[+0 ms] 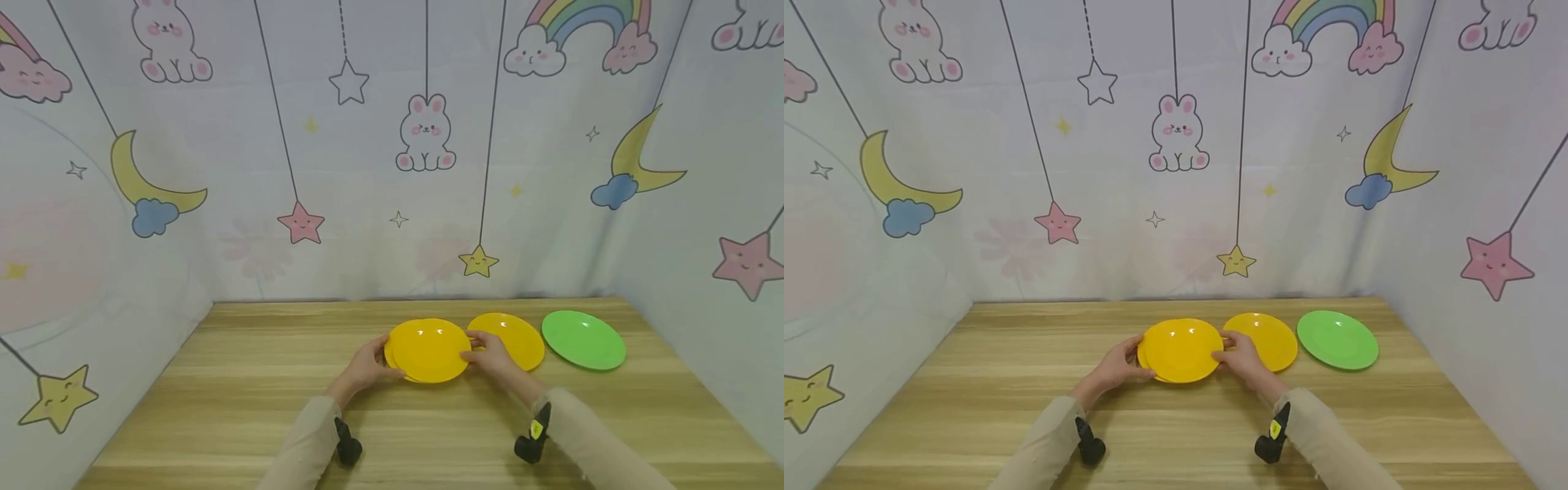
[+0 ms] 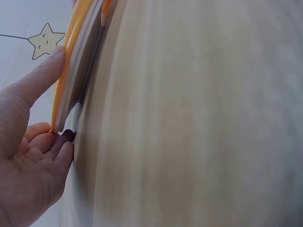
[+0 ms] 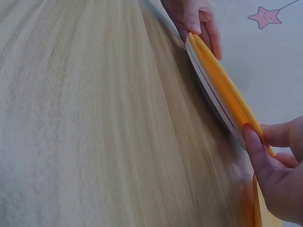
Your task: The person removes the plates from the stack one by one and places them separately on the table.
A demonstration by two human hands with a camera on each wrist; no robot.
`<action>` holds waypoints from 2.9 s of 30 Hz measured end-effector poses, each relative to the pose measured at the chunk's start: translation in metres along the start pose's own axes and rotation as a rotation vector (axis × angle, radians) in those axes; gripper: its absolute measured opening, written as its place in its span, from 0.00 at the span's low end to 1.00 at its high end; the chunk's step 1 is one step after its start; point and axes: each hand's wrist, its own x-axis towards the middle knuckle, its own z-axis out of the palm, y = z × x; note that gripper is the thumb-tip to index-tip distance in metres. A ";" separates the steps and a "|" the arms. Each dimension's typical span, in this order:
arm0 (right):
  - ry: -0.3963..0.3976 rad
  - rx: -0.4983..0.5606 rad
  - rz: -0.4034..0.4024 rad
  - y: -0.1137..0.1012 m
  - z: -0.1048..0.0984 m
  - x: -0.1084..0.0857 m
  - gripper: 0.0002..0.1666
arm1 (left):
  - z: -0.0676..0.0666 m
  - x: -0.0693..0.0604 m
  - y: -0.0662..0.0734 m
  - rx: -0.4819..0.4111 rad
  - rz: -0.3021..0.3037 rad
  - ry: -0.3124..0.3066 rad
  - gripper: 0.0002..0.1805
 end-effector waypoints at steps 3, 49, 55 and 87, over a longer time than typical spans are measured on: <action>-0.001 0.007 -0.007 0.001 -0.001 0.000 0.30 | 0.000 -0.001 0.000 -0.004 0.000 -0.001 0.51; 0.070 0.110 -0.017 -0.006 -0.060 -0.059 0.33 | 0.000 0.000 0.000 0.023 -0.014 0.010 0.51; 0.062 0.109 -0.013 0.000 -0.072 -0.069 0.35 | -0.001 -0.001 0.001 0.026 -0.013 0.012 0.52; -0.185 0.086 -0.087 0.059 -0.144 -0.098 0.42 | -0.001 0.000 -0.001 0.033 -0.035 0.013 0.52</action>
